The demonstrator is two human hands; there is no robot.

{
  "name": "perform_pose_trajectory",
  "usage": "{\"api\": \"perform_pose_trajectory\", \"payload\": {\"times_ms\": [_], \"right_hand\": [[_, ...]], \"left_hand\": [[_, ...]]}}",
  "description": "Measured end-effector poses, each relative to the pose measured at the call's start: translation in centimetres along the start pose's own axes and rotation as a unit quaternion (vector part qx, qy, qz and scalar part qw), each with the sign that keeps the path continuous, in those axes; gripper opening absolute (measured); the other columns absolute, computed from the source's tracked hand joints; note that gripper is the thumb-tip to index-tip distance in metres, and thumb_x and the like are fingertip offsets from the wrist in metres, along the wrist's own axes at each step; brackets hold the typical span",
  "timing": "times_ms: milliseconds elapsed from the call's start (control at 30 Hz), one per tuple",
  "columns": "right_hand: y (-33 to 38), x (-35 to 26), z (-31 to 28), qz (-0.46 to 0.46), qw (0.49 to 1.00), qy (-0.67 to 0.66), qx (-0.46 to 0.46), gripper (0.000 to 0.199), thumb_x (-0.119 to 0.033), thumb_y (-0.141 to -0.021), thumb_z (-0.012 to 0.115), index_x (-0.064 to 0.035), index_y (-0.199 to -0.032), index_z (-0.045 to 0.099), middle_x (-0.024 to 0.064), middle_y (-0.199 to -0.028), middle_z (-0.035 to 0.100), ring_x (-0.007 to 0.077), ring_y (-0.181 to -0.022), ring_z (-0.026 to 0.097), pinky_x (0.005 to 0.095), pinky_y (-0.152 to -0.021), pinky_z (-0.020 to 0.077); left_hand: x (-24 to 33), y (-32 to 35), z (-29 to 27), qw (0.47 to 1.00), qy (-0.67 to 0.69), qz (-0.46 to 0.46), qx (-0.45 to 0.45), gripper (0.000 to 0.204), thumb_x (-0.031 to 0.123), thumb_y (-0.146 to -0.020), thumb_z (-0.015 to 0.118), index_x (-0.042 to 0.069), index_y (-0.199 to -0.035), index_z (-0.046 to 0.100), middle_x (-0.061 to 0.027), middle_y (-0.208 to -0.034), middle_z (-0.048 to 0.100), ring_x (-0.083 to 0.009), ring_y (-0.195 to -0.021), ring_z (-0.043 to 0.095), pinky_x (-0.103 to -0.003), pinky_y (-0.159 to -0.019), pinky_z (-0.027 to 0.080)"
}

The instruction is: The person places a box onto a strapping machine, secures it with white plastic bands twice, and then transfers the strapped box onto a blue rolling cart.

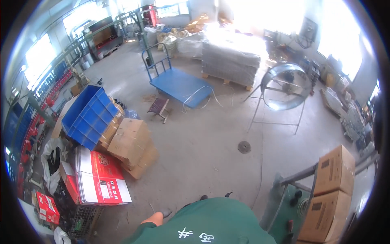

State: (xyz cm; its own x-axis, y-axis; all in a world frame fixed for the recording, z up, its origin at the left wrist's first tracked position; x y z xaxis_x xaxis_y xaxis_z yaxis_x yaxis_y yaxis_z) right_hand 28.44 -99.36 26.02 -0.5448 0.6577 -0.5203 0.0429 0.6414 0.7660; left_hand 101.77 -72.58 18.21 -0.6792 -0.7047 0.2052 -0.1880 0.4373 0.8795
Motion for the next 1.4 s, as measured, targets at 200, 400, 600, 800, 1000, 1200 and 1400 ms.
{"api": "perform_pose_trajectory", "payload": {"times_ms": [200,400,600,800,1000,1200,1400], "right_hand": [[-8.0,-18.8,3.5,0.008,0.999,0.003,-0.04,0.027,-0.02,-0.082,0.07,-0.0001,-0.1,0.071,0.011,-0.091,0.07,0.0217,-0.08,0.067,0.0363,-0.073,0.0541],[-18.4,-29.5,9.0,0.016,0.991,0.085,-0.106,0.024,-0.014,-0.081,0.07,0.0004,-0.1,0.07,0.0111,-0.087,0.07,0.0214,-0.075,0.067,0.0349,-0.068,0.055],[-28.9,-45.3,12.5,-0.009,0.975,0.154,-0.161,0.021,-0.008,-0.08,0.07,0.0009,-0.099,0.069,0.0112,-0.084,0.069,0.0212,-0.07,0.067,0.0334,-0.062,0.056],[-40.3,-73.0,21.3,-0.055,0.975,0.107,-0.189,0.044,-0.001,-0.08,0.067,0.0025,-0.122,0.058,0.0123,-0.084,0.064,0.024,-0.067,0.064,0.039,-0.057,0.0574],[-44.9,-94.9,36.4,-0.031,0.964,0.167,-0.202,0.056,0.0,-0.086,0.057,-0.0125,-0.14,0.048,0.0162,-0.101,0.065,0.0336,-0.075,0.068,0.0519,-0.062,0.0596],[-41.8,-105.5,56.5,-0.001,0.933,0.25,-0.258,0.056,-0.004,-0.083,0.063,-0.0023,-0.136,0.047,0.0147,-0.092,0.064,0.0322,-0.072,0.068,0.0476,-0.061,0.0603],[-40.7,-112.9,65.3,-0.007,0.918,0.285,-0.274,0.047,-0.007,-0.085,0.063,-0.0009,-0.13,0.053,0.0124,-0.093,0.067,0.0283,-0.073,0.069,0.0424,-0.06,0.0586]], "left_hand": [[12.4,-1.0,-23.3,0.929,0.264,0.074,0.247,0.048,0.039,-0.092,0.054,0.006,-0.126,0.062,-0.0199,-0.125,0.063,-0.0343,-0.119,0.058,-0.041,-0.103,0.044],[12.2,-6.2,-32.1,0.896,0.304,0.061,0.317,0.047,0.038,-0.092,0.055,0.004,-0.124,0.063,-0.0191,-0.121,0.066,-0.0332,-0.117,0.06,-0.04,-0.101,0.045],[4.0,-8.0,-25.3,0.96,0.163,-0.177,0.145,0.048,0.039,-0.09,0.054,0.006,-0.124,0.064,-0.0178,-0.125,0.064,-0.0345,-0.118,0.059,-0.042,-0.101,0.045],[2.8,-7.4,-27.9,0.884,0.356,-0.249,0.172,0.045,0.039,-0.089,0.056,0.005,-0.114,0.069,-0.0186,-0.119,0.067,-0.0348,-0.114,0.062,-0.04,-0.098,0.046],[0.1,-16.7,-34.3,0.818,0.487,-0.235,0.196,0.044,0.04,-0.087,0.062,0.003,-0.109,0.071,-0.019,-0.113,0.069,-0.0338,-0.11,0.064,-0.04,-0.097,0.047],[-10.4,-30.0,-42.3,0.851,0.439,-0.163,0.239,0.049,0.045,-0.089,0.055,0.005,-0.115,0.069,-0.0199,-0.115,0.068,-0.0334,-0.112,0.063,-0.041,-0.098,0.047],[-20.7,-30.1,-65.0,0.7,0.542,-0.156,0.439,0.025,0.022,-0.097,0.057,0.002,-0.106,0.067,-0.005,-0.084,0.066,-0.0152,-0.068,0.061,-0.031,-0.059,0.049]]}}
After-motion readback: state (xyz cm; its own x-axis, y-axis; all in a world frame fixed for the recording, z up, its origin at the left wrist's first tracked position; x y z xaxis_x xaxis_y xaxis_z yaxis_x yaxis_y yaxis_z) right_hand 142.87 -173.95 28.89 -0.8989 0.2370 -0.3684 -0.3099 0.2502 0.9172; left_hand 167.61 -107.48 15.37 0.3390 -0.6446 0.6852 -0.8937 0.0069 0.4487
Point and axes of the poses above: each hand's wrist, its own y-axis away from the middle knuckle, its own z-axis out of the palm, x = y × z, the point moved 3 cm from there along -y, towards the middle knuckle
